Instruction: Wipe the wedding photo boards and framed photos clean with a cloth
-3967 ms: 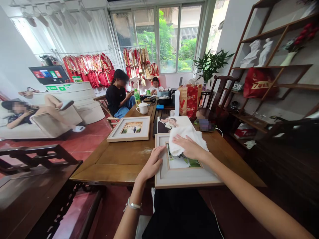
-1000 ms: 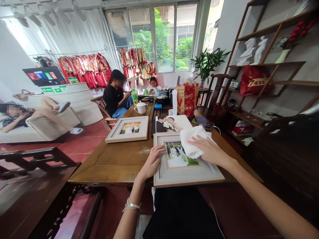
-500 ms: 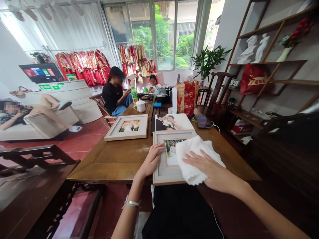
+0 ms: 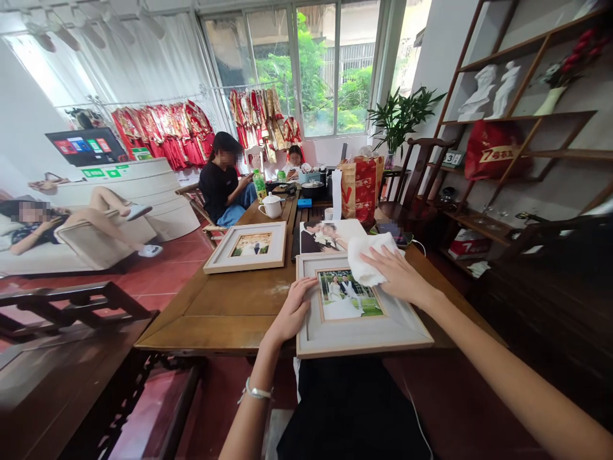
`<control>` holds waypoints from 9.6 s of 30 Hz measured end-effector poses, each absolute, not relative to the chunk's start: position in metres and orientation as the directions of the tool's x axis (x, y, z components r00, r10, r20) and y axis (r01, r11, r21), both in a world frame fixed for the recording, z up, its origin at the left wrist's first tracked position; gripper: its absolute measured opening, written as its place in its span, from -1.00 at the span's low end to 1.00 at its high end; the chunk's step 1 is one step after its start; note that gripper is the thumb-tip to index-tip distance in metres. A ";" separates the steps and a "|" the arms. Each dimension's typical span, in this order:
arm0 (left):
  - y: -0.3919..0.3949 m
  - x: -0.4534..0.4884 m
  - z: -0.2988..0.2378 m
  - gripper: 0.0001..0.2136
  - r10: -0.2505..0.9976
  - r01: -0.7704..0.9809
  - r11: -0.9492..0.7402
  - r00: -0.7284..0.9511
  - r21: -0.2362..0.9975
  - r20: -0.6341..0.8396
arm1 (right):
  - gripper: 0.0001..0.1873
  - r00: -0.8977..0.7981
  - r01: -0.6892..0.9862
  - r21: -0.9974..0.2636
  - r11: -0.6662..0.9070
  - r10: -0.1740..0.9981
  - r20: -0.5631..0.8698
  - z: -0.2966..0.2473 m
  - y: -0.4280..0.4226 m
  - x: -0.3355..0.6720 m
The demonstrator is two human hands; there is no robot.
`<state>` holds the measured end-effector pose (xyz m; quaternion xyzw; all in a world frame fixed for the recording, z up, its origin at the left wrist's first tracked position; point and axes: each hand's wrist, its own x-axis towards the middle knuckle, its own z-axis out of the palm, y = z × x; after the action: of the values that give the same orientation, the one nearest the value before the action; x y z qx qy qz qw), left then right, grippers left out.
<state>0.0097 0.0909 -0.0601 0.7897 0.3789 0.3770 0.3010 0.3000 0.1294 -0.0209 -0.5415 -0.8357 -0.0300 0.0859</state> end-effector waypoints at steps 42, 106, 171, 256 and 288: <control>0.095 0.008 -0.068 -0.64 0.805 0.381 -0.574 0.425 0.725 0.414 | -0.12 -0.628 0.773 -0.230 0.592 0.765 -0.140 0.004 0.027 0.274; 0.093 0.010 -0.065 -0.59 0.804 0.388 -0.573 0.440 0.722 0.401 | 0.06 -0.747 0.647 -0.340 0.682 0.656 -0.104 0.008 0.007 0.287; 0.093 0.009 -0.066 -0.44 0.785 0.384 -0.594 0.469 0.706 0.405 | -0.25 -0.666 0.648 -0.325 0.689 0.719 0.197 -0.013 0.160 0.204; 0.098 0.011 -0.069 -0.44 0.813 0.486 -0.568 0.454 0.664 0.363 | -0.08 -0.592 0.791 -0.145 0.594 0.804 0.061 -0.022 0.069 0.264; 0.098 0.011 -0.073 -0.54 0.831 0.428 -0.545 0.387 0.721 0.400 | 0.01 -0.688 0.722 -0.116 0.683 0.726 -0.007 -0.002 0.004 0.277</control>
<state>0.0107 0.0980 -0.0735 0.7903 0.3983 0.3848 0.2620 0.2767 0.0039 -0.0020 -0.3946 -0.9170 0.0546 0.0199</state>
